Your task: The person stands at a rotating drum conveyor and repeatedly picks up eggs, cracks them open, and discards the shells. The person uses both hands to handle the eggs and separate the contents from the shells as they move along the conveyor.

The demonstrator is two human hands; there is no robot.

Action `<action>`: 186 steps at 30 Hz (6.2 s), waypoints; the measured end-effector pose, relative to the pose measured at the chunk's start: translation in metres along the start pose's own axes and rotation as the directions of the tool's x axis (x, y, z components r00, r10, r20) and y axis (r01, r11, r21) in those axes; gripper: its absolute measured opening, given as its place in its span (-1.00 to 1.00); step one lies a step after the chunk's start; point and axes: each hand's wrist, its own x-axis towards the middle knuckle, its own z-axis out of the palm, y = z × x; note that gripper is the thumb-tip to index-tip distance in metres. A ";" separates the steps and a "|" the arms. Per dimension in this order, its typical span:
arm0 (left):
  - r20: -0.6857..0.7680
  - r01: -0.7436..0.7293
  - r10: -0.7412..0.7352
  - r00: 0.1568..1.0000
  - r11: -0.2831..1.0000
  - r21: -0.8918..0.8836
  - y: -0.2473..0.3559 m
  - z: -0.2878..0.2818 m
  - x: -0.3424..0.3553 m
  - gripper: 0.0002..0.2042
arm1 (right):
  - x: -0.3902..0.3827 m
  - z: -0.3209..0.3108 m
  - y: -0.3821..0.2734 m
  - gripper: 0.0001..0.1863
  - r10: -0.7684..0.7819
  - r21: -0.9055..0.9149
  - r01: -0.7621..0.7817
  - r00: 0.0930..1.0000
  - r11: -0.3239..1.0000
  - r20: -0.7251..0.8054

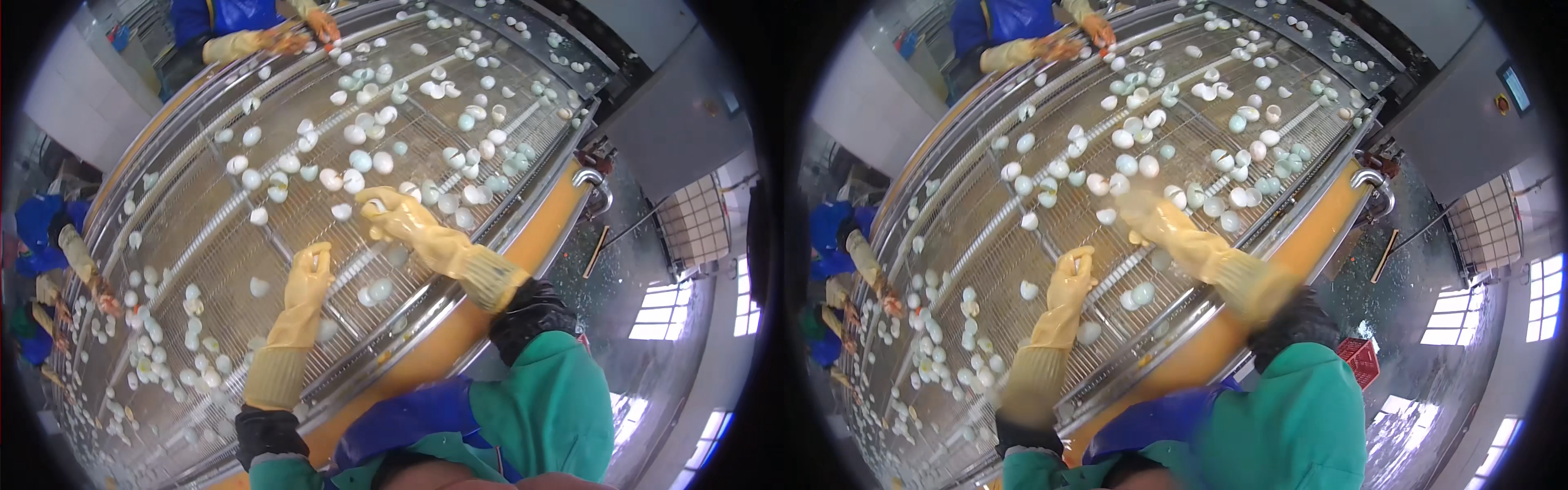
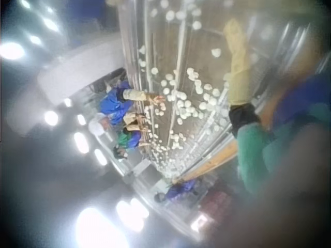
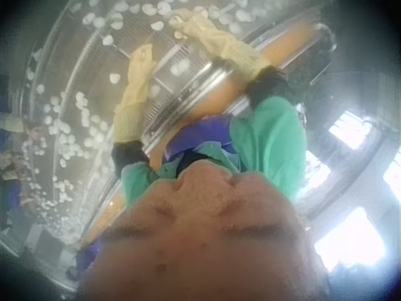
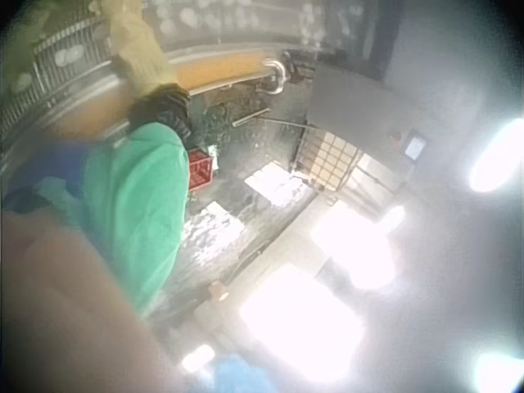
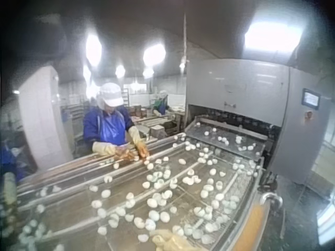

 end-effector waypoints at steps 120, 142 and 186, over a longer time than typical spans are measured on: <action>-0.036 0.029 -0.022 0.999 0.973 0.230 0.090 0.336 0.181 -0.70 | -0.076 -0.454 0.032 -0.74 -0.268 -0.562 0.566 0.807 0.603 0.526; 0.147 -0.096 0.176 0.973 0.895 -0.435 0.249 0.490 0.031 -0.80 | -0.082 -0.536 0.008 -0.46 0.290 -0.209 -0.230 0.898 0.950 0.331; 0.470 0.319 -0.121 0.874 0.874 -0.368 0.351 0.673 0.164 -0.73 | 0.015 -0.773 0.022 -0.61 -0.010 -0.475 0.093 0.985 0.875 0.174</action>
